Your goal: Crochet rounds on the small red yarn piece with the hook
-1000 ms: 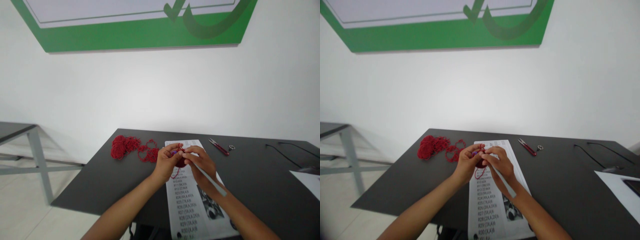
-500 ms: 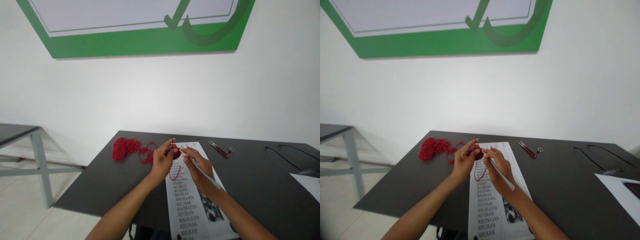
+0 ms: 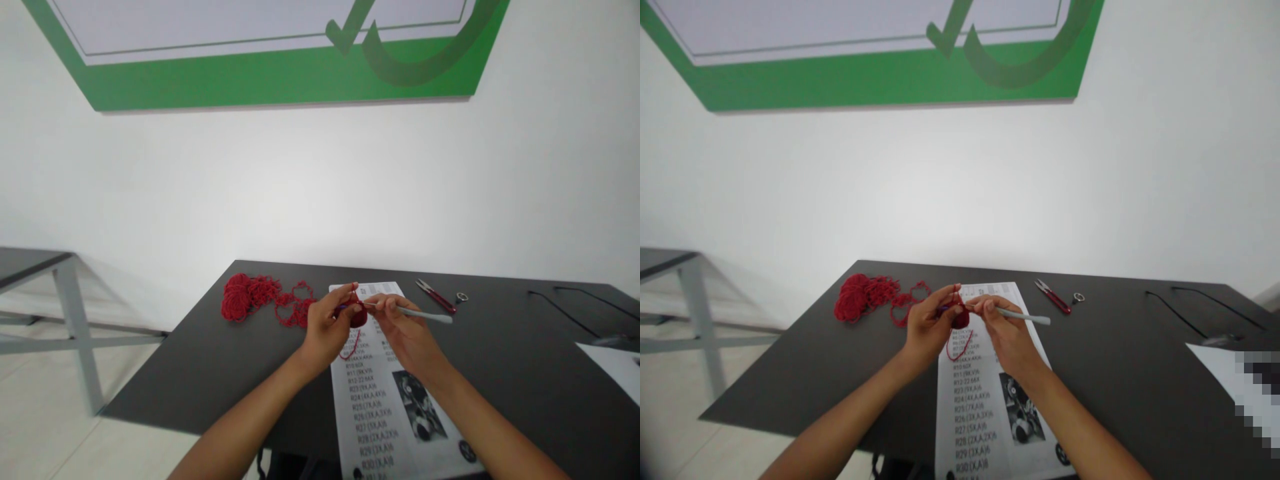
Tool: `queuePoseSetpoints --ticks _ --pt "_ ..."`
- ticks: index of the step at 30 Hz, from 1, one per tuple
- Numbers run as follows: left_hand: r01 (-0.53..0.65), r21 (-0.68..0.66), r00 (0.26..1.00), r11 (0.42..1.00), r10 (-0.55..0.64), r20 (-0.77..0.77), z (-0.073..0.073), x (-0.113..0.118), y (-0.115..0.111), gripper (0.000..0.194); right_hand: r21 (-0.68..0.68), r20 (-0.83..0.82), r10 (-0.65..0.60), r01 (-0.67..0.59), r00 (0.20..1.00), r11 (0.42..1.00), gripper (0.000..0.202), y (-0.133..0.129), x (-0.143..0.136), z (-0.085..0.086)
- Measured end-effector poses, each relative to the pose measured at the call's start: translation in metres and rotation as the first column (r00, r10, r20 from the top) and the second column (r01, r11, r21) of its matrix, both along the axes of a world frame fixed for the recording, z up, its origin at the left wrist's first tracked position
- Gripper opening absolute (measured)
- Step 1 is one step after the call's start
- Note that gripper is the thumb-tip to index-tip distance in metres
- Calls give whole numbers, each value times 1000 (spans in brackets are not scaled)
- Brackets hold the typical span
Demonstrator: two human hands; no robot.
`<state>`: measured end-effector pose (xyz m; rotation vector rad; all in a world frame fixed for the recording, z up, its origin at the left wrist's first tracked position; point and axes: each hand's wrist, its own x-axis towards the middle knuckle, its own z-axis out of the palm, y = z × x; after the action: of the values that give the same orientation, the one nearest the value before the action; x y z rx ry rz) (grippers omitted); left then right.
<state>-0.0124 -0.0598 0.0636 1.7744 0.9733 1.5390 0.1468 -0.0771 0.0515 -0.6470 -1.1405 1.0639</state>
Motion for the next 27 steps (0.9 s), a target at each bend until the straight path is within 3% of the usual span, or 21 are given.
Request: queuePoseSetpoints --ticks 5,8,10,12,14,17,18,20,23,27 --pt "4 131 998 991 4 -60 -4 0 -4 33 158 188 -131 102 973 982 22 -5 1 -1" --pt "6 151 999 988 0 -41 -6 3 -7 34 261 363 -288 200 886 944 21 -11 1 3" --pt "29 65 999 997 -30 20 -7 6 -9 34 349 465 -418 273 780 897 21 -14 0 1" --pt "124 -100 983 987 -108 149 -8 11 -11 37 458 502 -540 321 676 829 20 -14 1 -5" --pt "275 -257 919 927 -175 353 -10 15 -11 43 543 528 -590 292 611 788 20 -13 3 -12" --pt "407 -350 840 843 -195 506 -11 16 -8 49 616 521 -649 282 554 735 21 -11 4 -17" --pt "428 -355 823 831 -196 533 -10 15 -7 49 626 503 -666 299 551 720 20 -12 4 -15" --pt "437 -333 810 835 -205 549 -8 11 -4 46 612 507 -629 268 589 744 19 -15 4 -7" --pt "380 -272 860 884 -229 456 -1 3 -2 48 562 492 -491 168 719 810 16 -20 4 8" --pt "333 -223 909 916 -250 333 7 -3 -3 54 531 472 -396 105 788 841 7 -22 9 20"
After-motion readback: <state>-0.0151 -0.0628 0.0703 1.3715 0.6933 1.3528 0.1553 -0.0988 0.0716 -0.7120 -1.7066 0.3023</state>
